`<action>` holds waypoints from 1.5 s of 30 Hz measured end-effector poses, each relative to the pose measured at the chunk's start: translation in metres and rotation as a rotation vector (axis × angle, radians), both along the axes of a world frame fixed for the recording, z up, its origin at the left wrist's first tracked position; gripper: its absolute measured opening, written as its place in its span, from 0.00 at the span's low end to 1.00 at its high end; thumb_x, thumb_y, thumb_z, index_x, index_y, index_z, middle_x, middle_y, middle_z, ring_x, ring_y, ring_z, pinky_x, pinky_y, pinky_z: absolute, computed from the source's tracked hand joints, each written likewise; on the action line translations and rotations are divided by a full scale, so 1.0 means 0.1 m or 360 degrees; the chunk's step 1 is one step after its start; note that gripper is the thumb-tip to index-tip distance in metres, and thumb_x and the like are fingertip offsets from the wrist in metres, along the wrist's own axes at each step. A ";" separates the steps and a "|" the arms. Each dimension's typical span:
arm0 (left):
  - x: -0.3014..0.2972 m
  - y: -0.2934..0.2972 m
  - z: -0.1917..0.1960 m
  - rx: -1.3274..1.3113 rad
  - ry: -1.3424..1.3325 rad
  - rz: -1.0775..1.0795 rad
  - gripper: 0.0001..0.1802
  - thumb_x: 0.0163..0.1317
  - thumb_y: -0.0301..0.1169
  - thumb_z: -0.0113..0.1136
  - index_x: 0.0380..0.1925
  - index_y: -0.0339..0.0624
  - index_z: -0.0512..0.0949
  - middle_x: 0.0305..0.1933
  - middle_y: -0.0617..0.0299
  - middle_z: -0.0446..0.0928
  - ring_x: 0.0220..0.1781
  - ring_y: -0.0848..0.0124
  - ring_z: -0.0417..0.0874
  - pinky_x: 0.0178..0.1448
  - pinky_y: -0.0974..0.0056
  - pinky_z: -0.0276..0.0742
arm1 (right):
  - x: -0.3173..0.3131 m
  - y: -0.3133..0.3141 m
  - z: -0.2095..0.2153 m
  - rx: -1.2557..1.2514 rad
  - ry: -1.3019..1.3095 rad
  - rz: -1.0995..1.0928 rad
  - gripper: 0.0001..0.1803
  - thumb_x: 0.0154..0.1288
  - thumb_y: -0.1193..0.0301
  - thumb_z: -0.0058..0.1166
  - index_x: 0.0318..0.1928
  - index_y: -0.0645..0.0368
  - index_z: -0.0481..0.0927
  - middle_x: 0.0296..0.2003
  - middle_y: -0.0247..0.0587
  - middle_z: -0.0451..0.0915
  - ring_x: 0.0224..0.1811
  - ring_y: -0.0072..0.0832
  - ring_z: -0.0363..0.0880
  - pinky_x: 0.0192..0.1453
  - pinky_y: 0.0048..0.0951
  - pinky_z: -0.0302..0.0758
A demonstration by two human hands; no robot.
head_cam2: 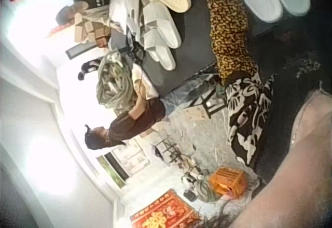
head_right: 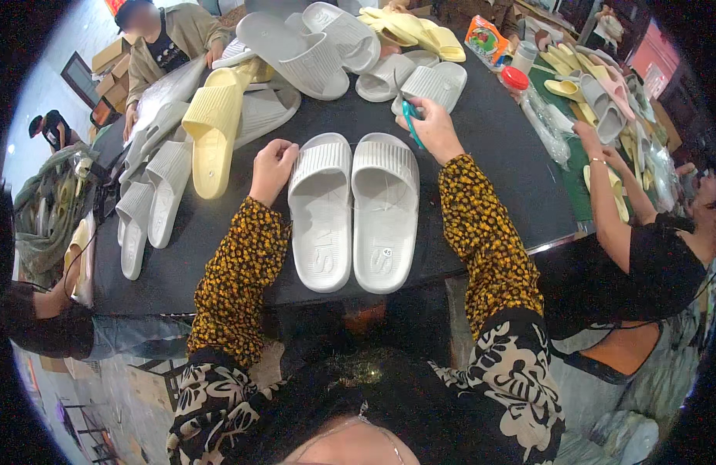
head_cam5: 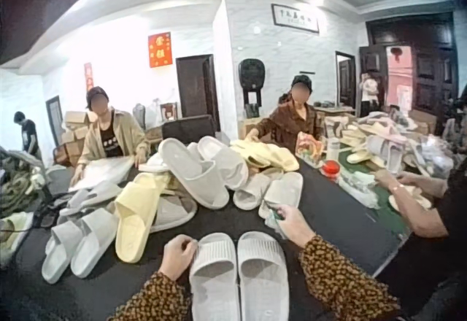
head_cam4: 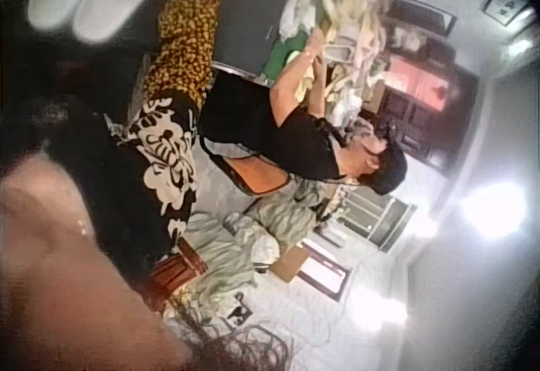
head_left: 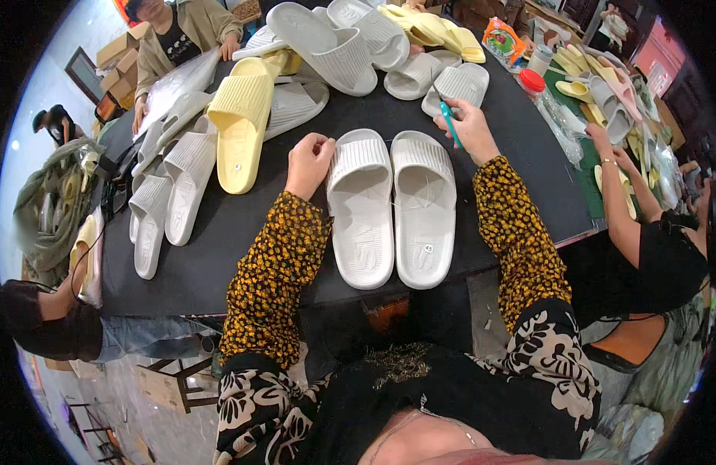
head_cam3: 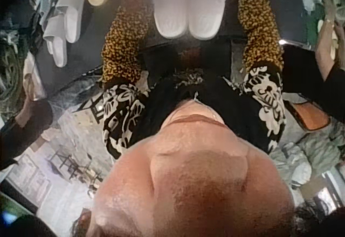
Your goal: The person trims loose threads from foam slides using scissors, handling and turning the slides one by one by hand on the table.
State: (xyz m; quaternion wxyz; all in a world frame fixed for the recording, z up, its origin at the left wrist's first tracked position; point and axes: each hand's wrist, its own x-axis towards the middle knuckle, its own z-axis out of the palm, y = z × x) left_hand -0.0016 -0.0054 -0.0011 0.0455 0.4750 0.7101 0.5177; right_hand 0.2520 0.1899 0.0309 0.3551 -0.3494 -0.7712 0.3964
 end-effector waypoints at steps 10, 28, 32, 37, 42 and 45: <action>-0.09 0.06 0.37 0.0108 -0.0155 -0.0007 0.12 0.63 0.33 0.56 0.38 0.34 0.78 0.30 0.64 0.78 0.25 0.81 0.74 0.27 0.74 0.71 | 0.08 -0.16 -0.09 -0.0124 0.0310 0.0075 0.26 0.54 0.66 0.66 0.51 0.67 0.75 0.31 0.40 0.82 0.30 0.21 0.79 0.35 0.23 0.76; -0.47 1.52 0.93 -0.0597 0.0973 0.0200 0.26 0.55 0.47 0.58 0.43 0.33 0.78 0.43 0.44 0.80 0.48 0.50 0.80 0.51 0.54 0.72 | 0.01 -0.17 -0.10 -0.0018 0.0283 -0.0126 0.26 0.51 0.63 0.67 0.48 0.65 0.77 0.33 0.47 0.83 0.35 0.30 0.83 0.41 0.29 0.77; -0.61 1.49 1.11 -0.0392 0.0558 -0.0190 0.23 0.54 0.44 0.60 0.36 0.30 0.80 0.34 0.47 0.82 0.37 0.56 0.83 0.41 0.59 0.75 | 0.00 -0.12 -0.14 -0.0042 0.0396 -0.0045 0.26 0.55 0.66 0.65 0.52 0.67 0.74 0.28 0.35 0.79 0.26 0.17 0.75 0.31 0.21 0.73; -0.28 1.25 1.75 -0.0253 0.0215 -0.0571 0.17 0.58 0.37 0.60 0.38 0.31 0.81 0.28 0.62 0.80 0.30 0.75 0.78 0.36 0.68 0.73 | 0.03 -0.11 -0.14 -0.0096 0.0392 -0.0115 0.26 0.55 0.66 0.66 0.51 0.67 0.74 0.29 0.35 0.79 0.26 0.17 0.75 0.30 0.21 0.74; -0.09 0.87 2.19 -0.0333 0.0012 -0.0730 0.16 0.60 0.37 0.60 0.40 0.34 0.81 0.32 0.65 0.80 0.32 0.80 0.77 0.36 0.72 0.72 | -0.01 0.00 -0.23 -0.0039 0.0431 -0.0169 0.26 0.56 0.67 0.64 0.53 0.66 0.73 0.31 0.36 0.80 0.28 0.18 0.76 0.31 0.20 0.74; -0.06 0.75 2.13 -0.0652 0.0229 -0.0975 0.15 0.60 0.38 0.59 0.35 0.36 0.80 0.28 0.72 0.75 0.29 0.83 0.72 0.34 0.74 0.68 | 0.00 0.03 -0.22 -0.0136 0.0556 -0.0192 0.25 0.57 0.68 0.63 0.53 0.66 0.73 0.32 0.37 0.80 0.28 0.18 0.76 0.31 0.20 0.74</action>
